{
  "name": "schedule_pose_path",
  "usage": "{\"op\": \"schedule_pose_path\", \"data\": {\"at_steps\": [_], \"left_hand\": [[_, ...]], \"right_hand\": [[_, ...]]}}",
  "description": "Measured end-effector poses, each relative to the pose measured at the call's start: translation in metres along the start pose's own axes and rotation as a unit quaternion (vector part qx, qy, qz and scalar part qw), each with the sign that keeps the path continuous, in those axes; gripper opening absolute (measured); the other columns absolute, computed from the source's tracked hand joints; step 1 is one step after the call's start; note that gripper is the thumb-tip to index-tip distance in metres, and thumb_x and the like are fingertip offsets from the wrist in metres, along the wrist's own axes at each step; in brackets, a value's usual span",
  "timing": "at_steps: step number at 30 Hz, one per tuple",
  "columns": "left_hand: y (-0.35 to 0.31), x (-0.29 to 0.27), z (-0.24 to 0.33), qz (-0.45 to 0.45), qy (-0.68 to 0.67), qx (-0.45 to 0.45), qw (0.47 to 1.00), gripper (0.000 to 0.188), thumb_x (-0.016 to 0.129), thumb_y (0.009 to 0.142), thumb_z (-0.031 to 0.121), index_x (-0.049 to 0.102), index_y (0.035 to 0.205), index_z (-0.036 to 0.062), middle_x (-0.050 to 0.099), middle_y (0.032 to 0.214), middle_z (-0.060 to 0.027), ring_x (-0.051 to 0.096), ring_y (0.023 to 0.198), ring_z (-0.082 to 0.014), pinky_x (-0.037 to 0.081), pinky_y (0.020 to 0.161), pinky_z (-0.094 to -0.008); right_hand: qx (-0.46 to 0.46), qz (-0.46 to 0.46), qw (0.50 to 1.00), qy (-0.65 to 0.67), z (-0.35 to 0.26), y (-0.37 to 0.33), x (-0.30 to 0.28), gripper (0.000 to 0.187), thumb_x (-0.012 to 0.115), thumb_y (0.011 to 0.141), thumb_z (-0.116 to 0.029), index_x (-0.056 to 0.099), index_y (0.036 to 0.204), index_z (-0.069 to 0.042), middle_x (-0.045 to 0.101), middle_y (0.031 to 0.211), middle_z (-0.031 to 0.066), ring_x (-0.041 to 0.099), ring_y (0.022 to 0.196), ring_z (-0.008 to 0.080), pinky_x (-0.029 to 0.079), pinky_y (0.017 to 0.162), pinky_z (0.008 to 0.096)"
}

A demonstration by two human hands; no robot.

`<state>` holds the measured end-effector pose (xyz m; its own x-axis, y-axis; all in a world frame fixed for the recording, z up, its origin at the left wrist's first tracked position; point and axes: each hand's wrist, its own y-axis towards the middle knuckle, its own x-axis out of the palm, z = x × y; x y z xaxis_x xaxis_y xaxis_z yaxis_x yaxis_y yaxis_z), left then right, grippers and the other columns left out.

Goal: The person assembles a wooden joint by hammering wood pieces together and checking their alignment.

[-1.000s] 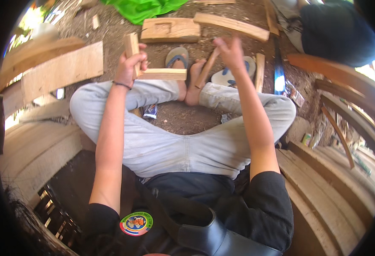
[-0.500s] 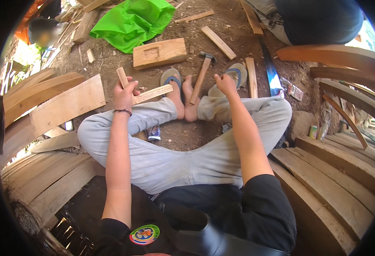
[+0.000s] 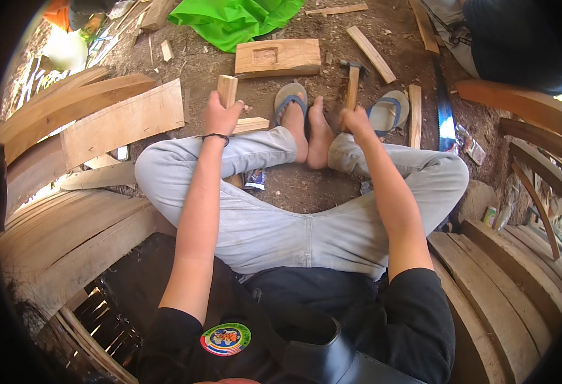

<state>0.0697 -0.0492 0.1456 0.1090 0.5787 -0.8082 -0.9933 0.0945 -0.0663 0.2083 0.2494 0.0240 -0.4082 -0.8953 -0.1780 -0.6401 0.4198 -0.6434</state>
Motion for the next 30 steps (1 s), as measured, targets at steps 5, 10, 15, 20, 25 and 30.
{"op": "schedule_pose_path", "data": {"at_steps": [5, 10, 15, 20, 25, 30], "left_hand": [[0.001, 0.003, 0.013, -0.001, 0.017, 0.014, 1.0, 0.043, 0.074, 0.07, 0.033, 0.055, 0.094, 0.0031, 0.067, 0.09, -0.0274, 0.064, 0.088, -0.0468, 0.051, 0.075, -0.0512], [-0.001, 0.001, 0.009, -0.01, 0.024, 0.007, 1.0, 0.044, 0.076, 0.071, 0.033, 0.054, 0.093, 0.0027, 0.066, 0.088, -0.0262, 0.064, 0.087, -0.0464, 0.05, 0.074, -0.0513], [-0.003, -0.004, 0.008, -0.025, 0.031, -0.013, 0.999, 0.044, 0.074, 0.071, 0.031, 0.053, 0.095, 0.001, 0.066, 0.09, -0.026, 0.065, 0.088, -0.0436, 0.049, 0.075, -0.0487], [0.008, 0.013, 0.012, -0.048, -0.01, 0.008, 0.999, 0.034, 0.068, 0.072, 0.022, 0.052, 0.097, 0.0027, 0.066, 0.088, -0.0225, 0.066, 0.084, -0.04, 0.05, 0.074, -0.0463], [0.014, 0.018, 0.02, -0.135, -0.276, 0.032, 0.951, 0.033, 0.064, 0.075, 0.009, 0.054, 0.105, 0.0032, 0.063, 0.082, -0.01, 0.063, 0.072, -0.0229, 0.05, 0.067, -0.0344], [-0.003, 0.007, 0.092, -0.269, -0.393, 0.008, 0.879, 0.035, 0.068, 0.078, 0.006, 0.054, 0.109, 0.0015, 0.058, 0.08, -0.0027, 0.056, 0.065, -0.0088, 0.047, 0.059, -0.0239]], "right_hand": [[-0.093, 0.04, 0.994, -0.05, -0.023, 0.005, -0.049, 0.027, 0.064, 0.083, -0.021, 0.06, 0.096, 0.001, 0.063, 0.074, 0.0085, 0.057, 0.061, 0.0173, 0.045, 0.057, 0.0319], [-0.062, 0.087, 0.95, -0.295, -0.037, 0.005, -0.075, 0.06, 0.052, 0.089, -0.053, 0.069, 0.099, 0.003, 0.071, 0.093, 0.0186, 0.068, 0.087, 0.0294, 0.051, 0.079, 0.0375], [0.202, 0.389, 0.835, -0.332, -0.008, 0.012, -0.12, 0.056, 0.051, 0.089, -0.044, 0.051, 0.134, -0.01, 0.049, 0.138, 0.0182, 0.052, 0.122, 0.0364, 0.043, 0.1, 0.0491], [0.314, 0.336, 0.844, -0.276, 0.05, 0.049, -0.154, 0.061, 0.058, 0.085, -0.032, 0.041, 0.141, -0.014, 0.041, 0.146, 0.0147, 0.037, 0.135, 0.0352, 0.037, 0.105, 0.0528], [0.272, 0.292, 0.877, -0.267, 0.04, 0.041, -0.149, 0.05, 0.062, 0.085, -0.03, 0.054, 0.128, -0.007, 0.06, 0.126, 0.0159, 0.057, 0.12, 0.034, 0.044, 0.1, 0.0489], [-0.042, 0.492, 0.852, -0.171, 0.013, 0.039, -0.143, 0.045, 0.068, 0.084, -0.029, 0.056, 0.116, 0.0, 0.064, 0.111, 0.0234, 0.065, 0.103, 0.0373, 0.051, 0.087, 0.0444]]}}
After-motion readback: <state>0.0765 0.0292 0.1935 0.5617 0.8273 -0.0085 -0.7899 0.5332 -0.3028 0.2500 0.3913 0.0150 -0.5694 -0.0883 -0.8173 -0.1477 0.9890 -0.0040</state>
